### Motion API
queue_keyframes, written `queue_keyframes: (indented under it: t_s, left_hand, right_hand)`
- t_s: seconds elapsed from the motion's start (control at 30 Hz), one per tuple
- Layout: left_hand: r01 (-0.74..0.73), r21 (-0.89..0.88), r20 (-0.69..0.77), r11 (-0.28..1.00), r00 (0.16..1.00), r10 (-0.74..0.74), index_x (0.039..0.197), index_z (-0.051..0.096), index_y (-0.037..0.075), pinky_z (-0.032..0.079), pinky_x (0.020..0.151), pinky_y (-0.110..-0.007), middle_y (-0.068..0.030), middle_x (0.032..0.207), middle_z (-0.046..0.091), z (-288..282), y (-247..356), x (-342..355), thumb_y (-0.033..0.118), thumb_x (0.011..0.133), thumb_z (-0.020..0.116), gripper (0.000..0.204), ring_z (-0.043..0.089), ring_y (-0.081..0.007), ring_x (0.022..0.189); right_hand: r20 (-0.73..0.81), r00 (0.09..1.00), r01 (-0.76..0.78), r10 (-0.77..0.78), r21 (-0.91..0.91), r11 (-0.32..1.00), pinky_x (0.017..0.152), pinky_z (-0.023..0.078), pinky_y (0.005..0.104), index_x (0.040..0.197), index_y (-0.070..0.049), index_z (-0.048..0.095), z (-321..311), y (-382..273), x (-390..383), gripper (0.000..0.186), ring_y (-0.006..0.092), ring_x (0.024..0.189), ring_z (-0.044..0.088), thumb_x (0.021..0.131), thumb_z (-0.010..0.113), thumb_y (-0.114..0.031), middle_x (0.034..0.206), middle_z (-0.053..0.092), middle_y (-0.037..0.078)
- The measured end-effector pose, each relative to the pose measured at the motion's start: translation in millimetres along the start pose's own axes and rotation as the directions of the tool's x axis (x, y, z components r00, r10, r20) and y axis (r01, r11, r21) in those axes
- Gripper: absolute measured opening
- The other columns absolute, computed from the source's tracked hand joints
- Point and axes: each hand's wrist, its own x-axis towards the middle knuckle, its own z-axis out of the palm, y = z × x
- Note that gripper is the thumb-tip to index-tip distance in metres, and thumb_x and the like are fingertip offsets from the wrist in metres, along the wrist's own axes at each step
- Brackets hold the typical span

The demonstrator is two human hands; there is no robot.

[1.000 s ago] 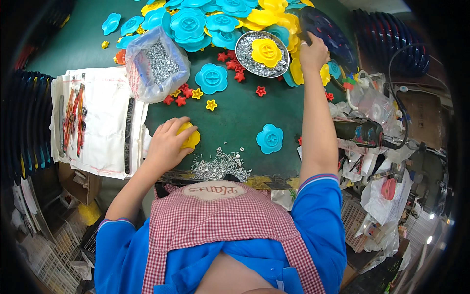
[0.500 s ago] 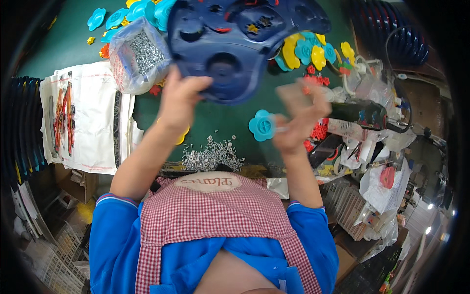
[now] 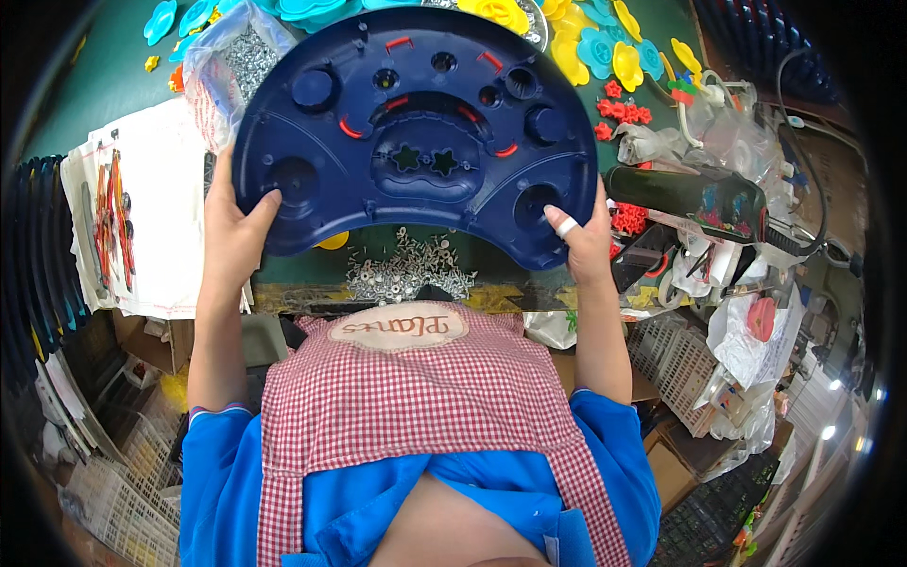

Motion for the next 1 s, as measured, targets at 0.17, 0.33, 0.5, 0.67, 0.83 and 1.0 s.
queue_keyframes:
  t_s: [0.17,0.33,0.5,0.67,0.83,1.0]
  left_hand:
    - [-0.068,0.306,-0.069,0.950,0.993,0.093,0.136,0.044,-0.002,0.052,0.089,-0.033,-0.0167,0.111,0.066,12.1,-25.6,-8.3,-0.004,0.080,0.065,0.060,0.066,-0.0228,0.102]
    - [-0.074,0.268,-0.089,0.961,0.991,0.101,0.134,0.045,0.000,0.052,0.088,-0.033,-0.0165,0.110,0.067,16.5,-18.0,-5.8,-0.004,0.080,0.063,0.057,0.067,-0.0226,0.100]
    - [-0.080,0.297,-0.094,0.951,0.989,0.113,0.134,0.045,0.000,0.052,0.089,-0.033,-0.0169,0.110,0.067,15.7,-19.2,-4.5,-0.005,0.081,0.062,0.056,0.067,-0.0228,0.101]
    - [0.028,0.293,-0.069,0.956,0.998,-0.008,0.137,0.042,-0.002,0.049,0.095,-0.033,-0.0180,0.121,0.063,17.7,-16.5,-7.6,0.000,0.083,0.063,0.058,0.063,-0.0223,0.109]
    - [-0.065,-0.463,0.047,0.884,0.994,0.098,0.143,0.038,-0.005,0.037,0.108,-0.031,-0.0137,0.138,0.050,9.7,0.1,0.6,0.014,0.091,0.064,0.062,0.048,-0.0194,0.126]
    - [-0.017,-0.029,-0.102,0.999,0.995,0.014,0.134,0.049,-0.002,0.048,0.092,-0.030,-0.0130,0.117,0.065,13.7,-28.9,-30.2,0.016,0.097,0.059,0.043,0.062,-0.0170,0.105]
  right_hand:
    - [-0.023,0.999,0.035,-0.040,-0.203,0.979,0.101,0.044,0.0340,0.142,0.002,0.037,0.2,16.9,2.9,0.064,0.0218,0.116,0.056,0.083,0.063,0.003,0.129,0.054,0.015]
    - [-0.081,0.994,0.045,-0.072,-0.297,0.954,0.101,0.044,0.0347,0.140,0.002,0.038,4.6,27.3,2.9,0.062,0.0230,0.115,0.056,0.083,0.063,0.002,0.128,0.054,0.016]
    - [-0.064,0.996,0.043,-0.063,-0.278,0.960,0.101,0.044,0.0351,0.139,0.002,0.039,1.0,26.9,-1.7,0.061,0.0231,0.113,0.057,0.083,0.063,0.002,0.126,0.055,0.015]
    - [-0.129,0.990,0.017,-0.059,-0.306,0.952,0.098,0.044,0.0339,0.136,0.002,0.042,4.7,28.6,-2.9,0.058,0.0214,0.109,0.058,0.082,0.064,0.001,0.121,0.058,0.014]
    - [-0.288,0.944,0.015,-0.159,-0.443,0.896,0.100,0.043,0.0336,0.136,0.006,0.041,3.4,49.8,0.2,0.064,0.0232,0.111,0.056,0.082,0.073,-0.008,0.125,0.056,0.015]
    - [-0.158,0.982,0.026,-0.102,-0.423,0.906,0.104,0.039,0.0327,0.140,0.002,0.042,-13.9,52.3,-15.3,0.064,0.0221,0.115,0.055,0.081,0.069,0.002,0.129,0.054,0.013]
